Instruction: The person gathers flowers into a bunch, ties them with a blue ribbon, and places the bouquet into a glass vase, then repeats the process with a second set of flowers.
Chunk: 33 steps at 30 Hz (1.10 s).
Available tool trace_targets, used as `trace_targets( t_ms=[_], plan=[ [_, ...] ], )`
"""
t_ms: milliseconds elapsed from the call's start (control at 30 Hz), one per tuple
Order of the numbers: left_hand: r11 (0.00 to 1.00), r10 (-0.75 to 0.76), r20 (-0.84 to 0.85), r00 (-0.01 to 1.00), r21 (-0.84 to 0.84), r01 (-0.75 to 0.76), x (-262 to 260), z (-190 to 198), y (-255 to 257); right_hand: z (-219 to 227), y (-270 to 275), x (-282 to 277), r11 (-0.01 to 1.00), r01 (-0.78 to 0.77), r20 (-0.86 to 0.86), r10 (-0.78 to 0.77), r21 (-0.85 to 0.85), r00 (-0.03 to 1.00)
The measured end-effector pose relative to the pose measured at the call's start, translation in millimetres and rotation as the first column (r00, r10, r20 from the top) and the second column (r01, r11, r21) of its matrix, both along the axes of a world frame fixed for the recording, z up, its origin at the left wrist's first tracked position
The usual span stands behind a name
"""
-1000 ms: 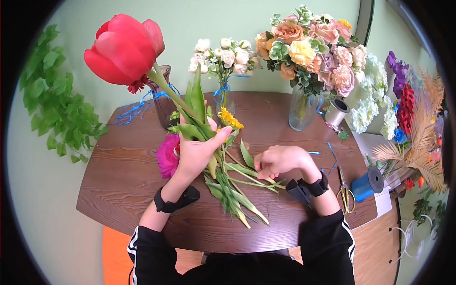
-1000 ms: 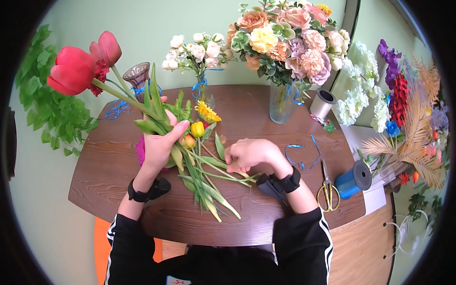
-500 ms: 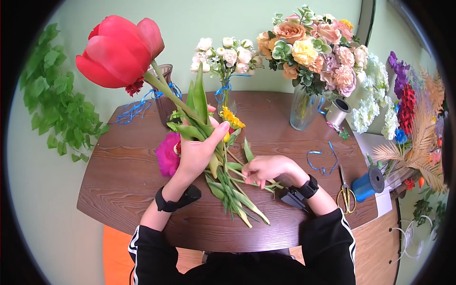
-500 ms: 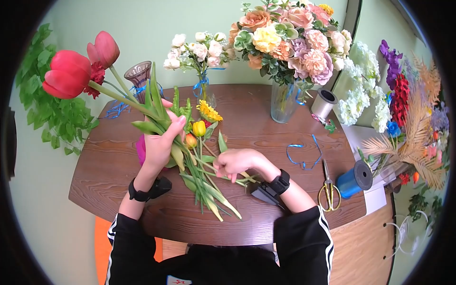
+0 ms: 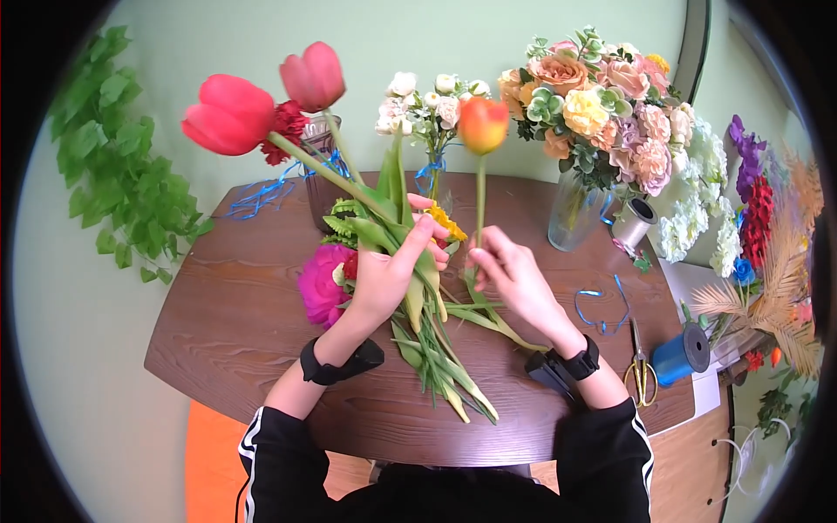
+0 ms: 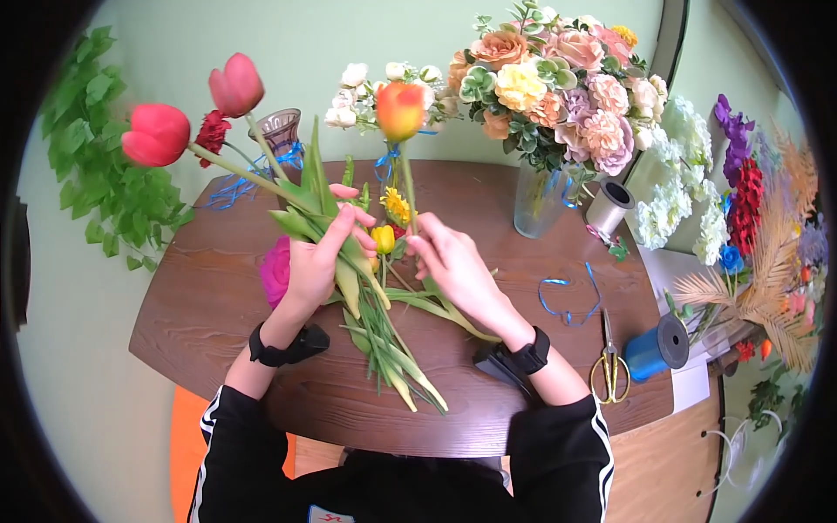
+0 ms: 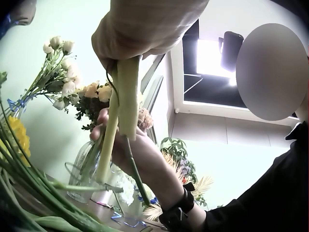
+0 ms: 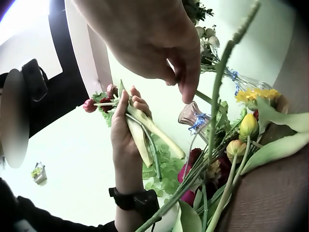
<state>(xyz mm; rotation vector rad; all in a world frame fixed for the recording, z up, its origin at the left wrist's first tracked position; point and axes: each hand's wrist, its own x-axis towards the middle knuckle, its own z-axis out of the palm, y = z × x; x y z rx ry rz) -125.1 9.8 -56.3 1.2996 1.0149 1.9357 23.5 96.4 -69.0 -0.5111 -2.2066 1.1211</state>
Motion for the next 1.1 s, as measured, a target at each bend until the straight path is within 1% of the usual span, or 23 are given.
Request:
trace_targets(
  t_ms=[67,100,233,267,300,367,400,433,500,533,567,667,733,767,867,900,1033,1100],
  plan=[
    [1.000,-0.001,-0.032,1.000,-0.020,0.000,0,-2,2,4,-3,1,0.999,0.045,-0.117,-0.042,0.022,0.992],
    [1.000,-0.002,-0.048,0.999,-0.019,0.001,2,-3,3,5,-4,2,0.999,0.032,-0.133,-0.027,0.034,0.991],
    [0.999,-0.038,-0.089,0.995,-0.014,0.037,6,-13,6,11,-17,6,0.986,-0.021,-0.036,0.027,0.167,0.999],
    [0.999,-0.050,-0.101,0.994,-0.009,0.050,6,-15,6,8,-18,5,0.984,-0.036,-0.039,0.044,0.177,0.998],
    [0.999,-0.029,-0.200,0.979,0.017,0.033,5,-16,7,2,-17,3,0.981,-0.051,-0.042,0.060,0.187,0.997],
    [0.998,-0.066,-0.206,0.976,-0.020,0.064,8,-14,4,-1,-17,0,0.976,-0.080,-0.075,0.097,0.203,0.992],
    [0.996,-0.085,-0.208,0.974,-0.038,0.079,10,-14,3,-1,-17,0,0.980,-0.081,-0.086,0.097,0.181,0.992],
    [0.997,-0.081,-0.195,0.977,-0.022,0.078,11,-14,3,-1,-16,0,0.984,-0.081,-0.095,0.097,0.159,0.991],
    [0.999,-0.014,-0.286,0.958,-0.035,0.004,9,-15,2,1,-16,2,0.995,-0.074,-0.049,0.077,0.069,0.996],
    [0.999,0.020,-0.331,0.944,-0.038,-0.034,8,-15,2,5,-18,3,0.998,-0.061,0.008,0.061,0.002,0.998],
    [0.999,0.014,-0.300,0.954,-0.032,-0.025,8,-16,3,7,-18,4,0.997,-0.044,0.066,0.048,-0.064,0.997],
    [1.000,0.009,-0.186,0.982,0.002,-0.009,10,-18,5,8,-17,4,1.000,-0.015,0.081,0.015,0.000,0.997],
    [0.999,0.021,-0.077,0.997,0.046,-0.018,12,-19,6,9,-16,3,0.989,-0.023,0.126,0.004,0.147,0.992],
    [0.997,0.028,-0.048,0.998,0.070,-0.025,12,-19,6,9,-16,2,0.975,-0.029,0.149,-0.004,0.219,0.989],
    [0.992,0.034,0.015,0.999,0.125,-0.036,8,-19,10,3,-13,8,0.919,-0.105,0.286,-0.008,0.379,0.958],
    [0.991,0.029,0.021,0.999,0.130,-0.032,7,-19,10,-2,-11,9,0.907,-0.145,0.302,0.021,0.396,0.953],
    [0.992,0.005,0.096,0.995,0.122,-0.017,7,-20,10,-6,-12,8,0.908,-0.157,0.385,-0.005,0.388,0.923],
    [0.992,0.011,0.096,0.995,0.123,-0.023,9,-21,9,-9,-14,7,0.908,-0.162,0.421,-0.018,0.388,0.907]
  ],
)
